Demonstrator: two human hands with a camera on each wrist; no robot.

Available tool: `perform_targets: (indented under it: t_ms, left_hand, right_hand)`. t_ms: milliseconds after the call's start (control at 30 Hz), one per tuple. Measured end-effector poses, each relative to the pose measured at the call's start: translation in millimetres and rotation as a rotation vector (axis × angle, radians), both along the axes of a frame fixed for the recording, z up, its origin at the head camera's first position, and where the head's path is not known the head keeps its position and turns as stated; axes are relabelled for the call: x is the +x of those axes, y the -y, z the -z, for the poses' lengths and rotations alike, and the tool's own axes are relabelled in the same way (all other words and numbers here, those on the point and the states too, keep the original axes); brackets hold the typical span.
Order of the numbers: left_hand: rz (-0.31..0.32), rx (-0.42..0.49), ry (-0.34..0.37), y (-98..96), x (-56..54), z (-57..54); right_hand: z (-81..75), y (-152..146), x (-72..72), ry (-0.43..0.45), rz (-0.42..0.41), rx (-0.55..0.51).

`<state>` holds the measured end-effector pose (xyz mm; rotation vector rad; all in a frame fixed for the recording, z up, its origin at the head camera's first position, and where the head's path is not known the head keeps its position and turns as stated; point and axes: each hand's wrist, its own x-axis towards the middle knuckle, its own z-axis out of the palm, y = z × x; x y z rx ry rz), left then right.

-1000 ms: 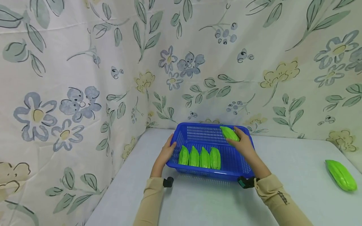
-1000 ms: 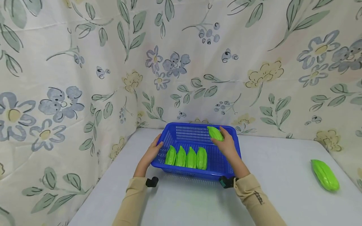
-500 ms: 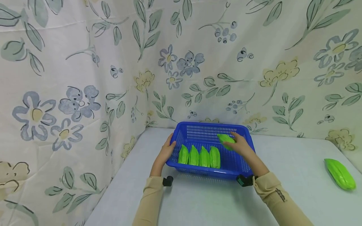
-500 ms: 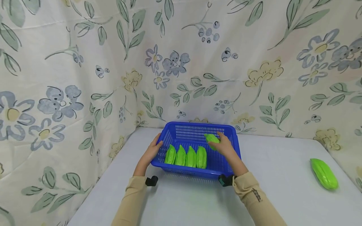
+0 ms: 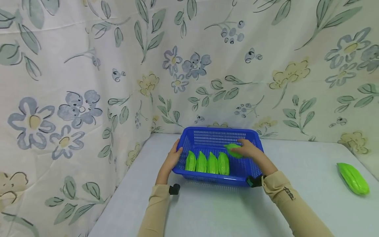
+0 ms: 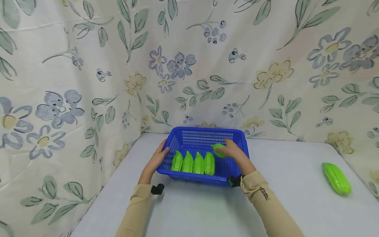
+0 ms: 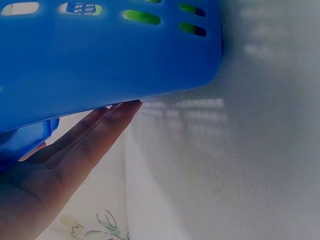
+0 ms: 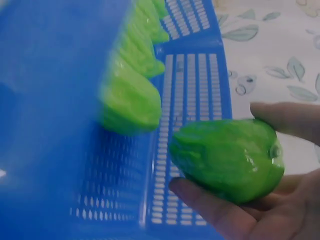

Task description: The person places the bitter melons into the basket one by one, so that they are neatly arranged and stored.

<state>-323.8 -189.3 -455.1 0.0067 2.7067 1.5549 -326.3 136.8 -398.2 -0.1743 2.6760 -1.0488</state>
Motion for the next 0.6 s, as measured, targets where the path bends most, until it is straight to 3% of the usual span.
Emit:
perform_targets:
  t_ms: [167,333,600]
  left_hand:
    - [-0.002,-0.006,-0.002,1.4,1.4,-0.8]
    - [-0.001,-0.006,-0.001,1.1,1.1,-0.9]
    - [0.005,-0.001,-0.009,0.3,0.1,1.3]
  right_hand:
    - [-4.6,1,-4.7,0.055,-0.012,-0.012]
    - [-14.7,7,6.0,0.113,-0.002,-0.037]
    - [-13.1,8,11.9,0.190,-0.016,-0.085]
